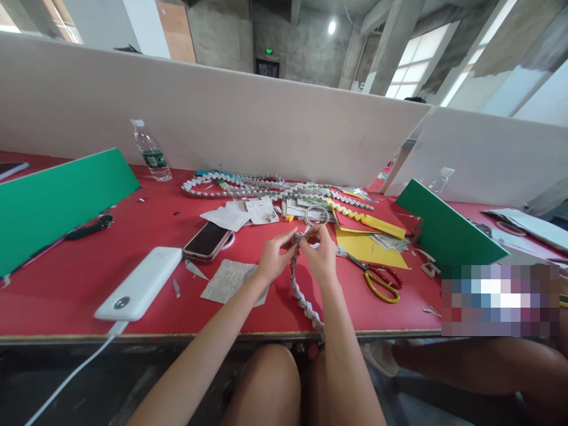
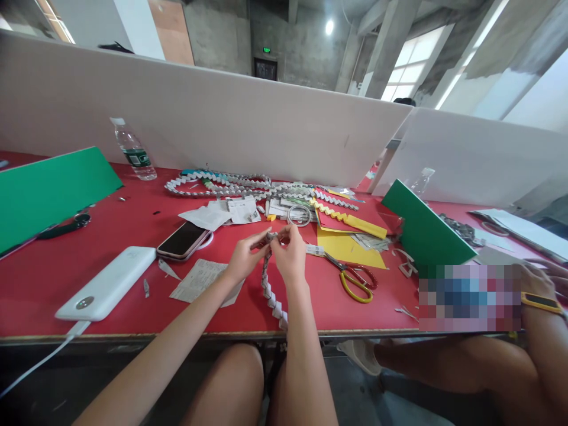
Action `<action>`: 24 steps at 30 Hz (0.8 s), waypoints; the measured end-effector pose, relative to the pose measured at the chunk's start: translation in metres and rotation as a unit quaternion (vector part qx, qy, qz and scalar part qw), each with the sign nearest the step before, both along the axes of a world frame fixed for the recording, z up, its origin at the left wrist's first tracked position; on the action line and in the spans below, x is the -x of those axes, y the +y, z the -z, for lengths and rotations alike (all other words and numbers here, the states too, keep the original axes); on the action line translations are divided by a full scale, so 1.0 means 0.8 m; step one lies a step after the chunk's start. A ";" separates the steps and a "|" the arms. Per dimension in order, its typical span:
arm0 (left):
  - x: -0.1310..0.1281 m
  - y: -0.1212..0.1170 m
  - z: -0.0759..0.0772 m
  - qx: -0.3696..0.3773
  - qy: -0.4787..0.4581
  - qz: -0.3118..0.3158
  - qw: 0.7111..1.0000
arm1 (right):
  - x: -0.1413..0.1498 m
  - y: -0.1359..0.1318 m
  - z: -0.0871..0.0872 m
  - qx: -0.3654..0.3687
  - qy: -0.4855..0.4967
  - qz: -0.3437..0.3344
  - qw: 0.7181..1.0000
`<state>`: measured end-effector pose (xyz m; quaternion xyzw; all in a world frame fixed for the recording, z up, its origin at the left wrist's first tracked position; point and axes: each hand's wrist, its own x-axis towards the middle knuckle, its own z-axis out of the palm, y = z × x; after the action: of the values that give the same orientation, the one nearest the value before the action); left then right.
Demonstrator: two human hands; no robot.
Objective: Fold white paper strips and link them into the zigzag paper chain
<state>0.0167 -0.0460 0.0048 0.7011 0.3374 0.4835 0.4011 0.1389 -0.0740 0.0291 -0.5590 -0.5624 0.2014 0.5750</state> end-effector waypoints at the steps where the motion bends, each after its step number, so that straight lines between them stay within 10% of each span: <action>1: 0.000 0.000 0.000 0.004 -0.001 0.001 1.000 | 0.000 0.000 0.000 0.001 -0.005 -0.004 1.000; 24: 0.004 0.007 0.007 -0.140 0.171 -0.022 0.975 | -0.008 0.000 -0.001 0.015 -0.126 -0.048 0.991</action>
<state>0.0132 -0.0404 -0.0006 0.8147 0.3458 0.4076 0.2247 0.1452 -0.0738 0.0300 -0.5609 -0.6535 0.1650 0.4808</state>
